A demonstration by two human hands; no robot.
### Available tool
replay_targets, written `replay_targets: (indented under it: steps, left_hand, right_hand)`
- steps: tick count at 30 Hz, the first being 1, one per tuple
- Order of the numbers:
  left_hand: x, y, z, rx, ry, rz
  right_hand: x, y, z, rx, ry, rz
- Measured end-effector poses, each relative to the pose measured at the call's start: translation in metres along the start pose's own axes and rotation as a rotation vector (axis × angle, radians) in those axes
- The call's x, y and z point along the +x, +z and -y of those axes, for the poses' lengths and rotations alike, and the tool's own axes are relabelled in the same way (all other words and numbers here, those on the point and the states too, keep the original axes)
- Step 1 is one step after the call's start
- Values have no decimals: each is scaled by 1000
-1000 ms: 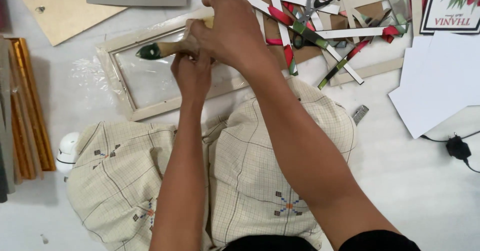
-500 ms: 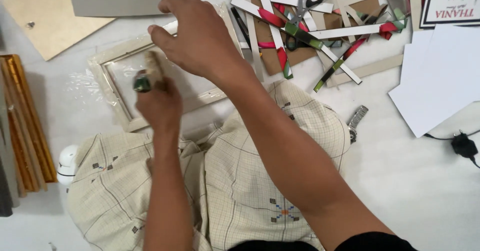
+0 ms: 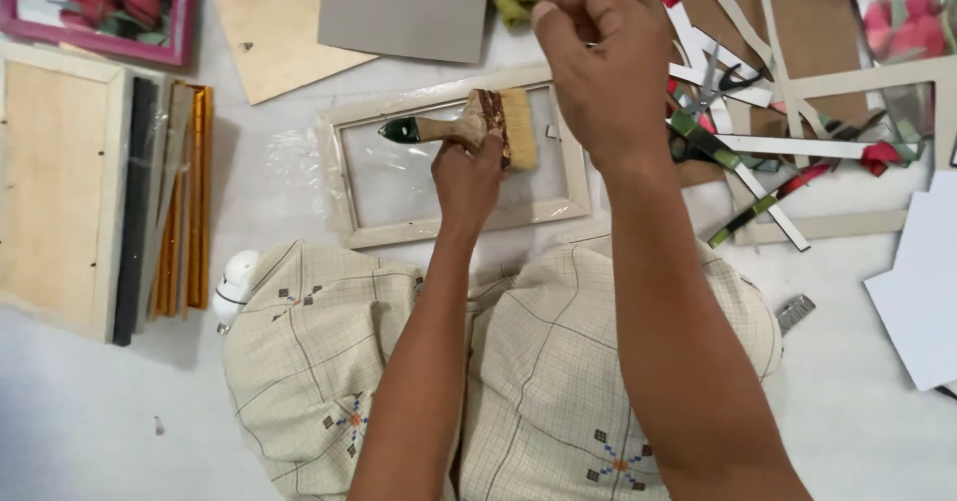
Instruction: Trimming a picture with scissors and assembling it into a wooden frame before applying a finish with a brush
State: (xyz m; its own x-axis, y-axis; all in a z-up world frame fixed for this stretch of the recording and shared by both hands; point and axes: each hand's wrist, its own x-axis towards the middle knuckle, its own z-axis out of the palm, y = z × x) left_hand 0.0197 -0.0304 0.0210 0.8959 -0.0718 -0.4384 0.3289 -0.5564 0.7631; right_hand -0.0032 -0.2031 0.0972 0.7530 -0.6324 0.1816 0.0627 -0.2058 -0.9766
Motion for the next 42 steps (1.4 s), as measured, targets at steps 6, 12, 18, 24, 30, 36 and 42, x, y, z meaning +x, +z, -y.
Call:
replay_targets:
  steps: [6,12,18,24,30,36,42]
  left_hand:
    - [37,-100,32,377,-133,-127]
    - [29,-143,57,977,256,-353]
    - [-10,-36,80,976,496,-260]
    - [-60,13,-9,301,126,66]
    - [-29,-29,31,486,75,16]
    - [-10,-103,51,531,-14,-165]
    - [-17,-124,60,961,378,-446]
  right_hand:
    - [-3,-3,4,-21,48,-18]
    - [-3,8,0,4,-41,-41]
    - [-4,10,0,45,-43,-26]
    - [-2,-3,5,28,62,-44]
    - [-1,-5,8,48,88,-54]
    - [-1,0,10,112,101,-10]
    - [0,-5,10,124,109,-33]
